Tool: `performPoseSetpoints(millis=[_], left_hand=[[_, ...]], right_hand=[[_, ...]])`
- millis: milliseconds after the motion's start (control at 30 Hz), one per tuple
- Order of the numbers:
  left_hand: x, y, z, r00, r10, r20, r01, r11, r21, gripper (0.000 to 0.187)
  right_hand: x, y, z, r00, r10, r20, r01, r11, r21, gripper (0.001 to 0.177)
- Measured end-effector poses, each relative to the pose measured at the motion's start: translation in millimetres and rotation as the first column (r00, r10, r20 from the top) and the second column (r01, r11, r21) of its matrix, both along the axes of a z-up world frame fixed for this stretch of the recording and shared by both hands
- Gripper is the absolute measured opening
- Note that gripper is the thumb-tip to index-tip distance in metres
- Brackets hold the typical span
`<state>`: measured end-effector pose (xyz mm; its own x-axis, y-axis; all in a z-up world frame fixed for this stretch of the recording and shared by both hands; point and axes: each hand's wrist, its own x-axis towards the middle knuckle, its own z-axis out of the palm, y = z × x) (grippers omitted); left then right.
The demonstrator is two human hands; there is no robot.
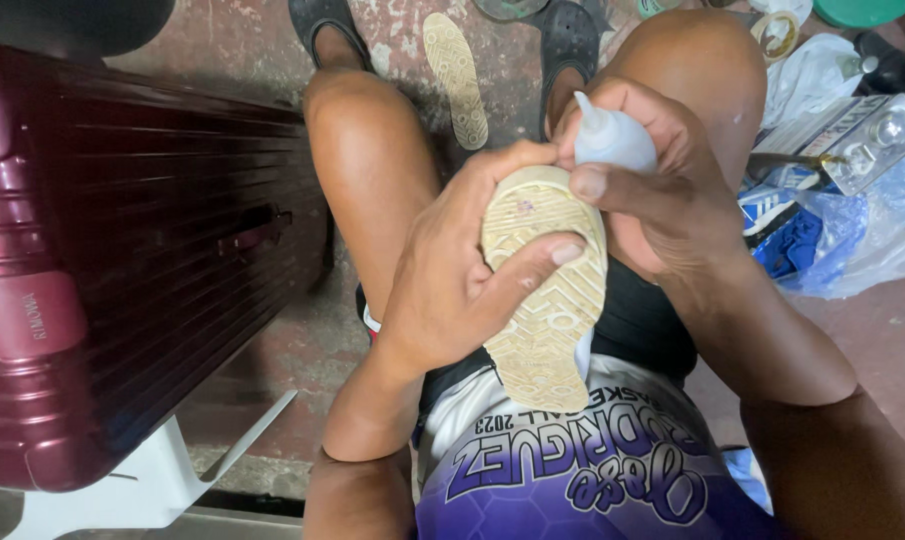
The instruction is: The person applies glue from a small bottle to the sole of a white sneaker, then picks up a yellow insole and presses it onto the glued sole. The person holds and adjusts the shoe to ensure the insole adheres properly.
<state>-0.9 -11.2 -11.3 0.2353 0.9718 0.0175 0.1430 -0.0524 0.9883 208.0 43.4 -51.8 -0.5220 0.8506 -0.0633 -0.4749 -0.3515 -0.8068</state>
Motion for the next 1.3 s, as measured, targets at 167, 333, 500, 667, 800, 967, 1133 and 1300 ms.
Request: performPoseSetpoints(millis=[167, 333, 500, 667, 800, 967, 1133, 1300], left_hand=[[2, 3, 4, 0.988, 0.005, -0.155, 0.007, 0.997, 0.08, 0.051], [7, 1, 5, 0.978, 0.002, -0.207, 0.01, 0.998, 0.056, 0.053], [10, -2, 6, 0.975, 0.022, -0.22, 0.002, 0.994, 0.107, 0.055], [14, -3, 2, 0.968, 0.028, -0.251, 0.003, 0.992, 0.126, 0.057], [19, -5, 0, 0.966, 0.026, -0.256, 0.003, 0.994, 0.111, 0.057], [22, 2, 2, 0.97, 0.01, -0.244, -0.002, 0.999, 0.033, 0.052], [18, 11, 17, 0.99, 0.025, -0.136, -0.017, 0.998, 0.066, 0.049], [11, 15, 22, 0.993, -0.065, -0.096, 0.042, 0.974, -0.222, 0.05]], right_hand=[[2, 8, 6, 0.997, 0.038, 0.071, -0.038, 0.999, 0.001, 0.019], [4, 8, 8, 0.988, 0.038, 0.152, -0.033, 0.999, -0.036, 0.017], [7, 18, 17, 0.951, 0.114, 0.287, -0.102, 0.993, -0.055, 0.021], [7, 30, 25, 0.877, 0.2, 0.437, -0.179, 0.98, -0.089, 0.024], [9, 34, 35, 0.784, 0.243, 0.571, -0.222, 0.969, -0.108, 0.028], [7, 39, 29, 0.826, 0.264, 0.499, -0.243, 0.964, -0.108, 0.033], [11, 41, 27, 0.92, 0.125, 0.372, -0.143, 0.99, 0.022, 0.023], [22, 43, 32, 0.927, 0.047, 0.373, -0.092, 0.99, 0.104, 0.021]])
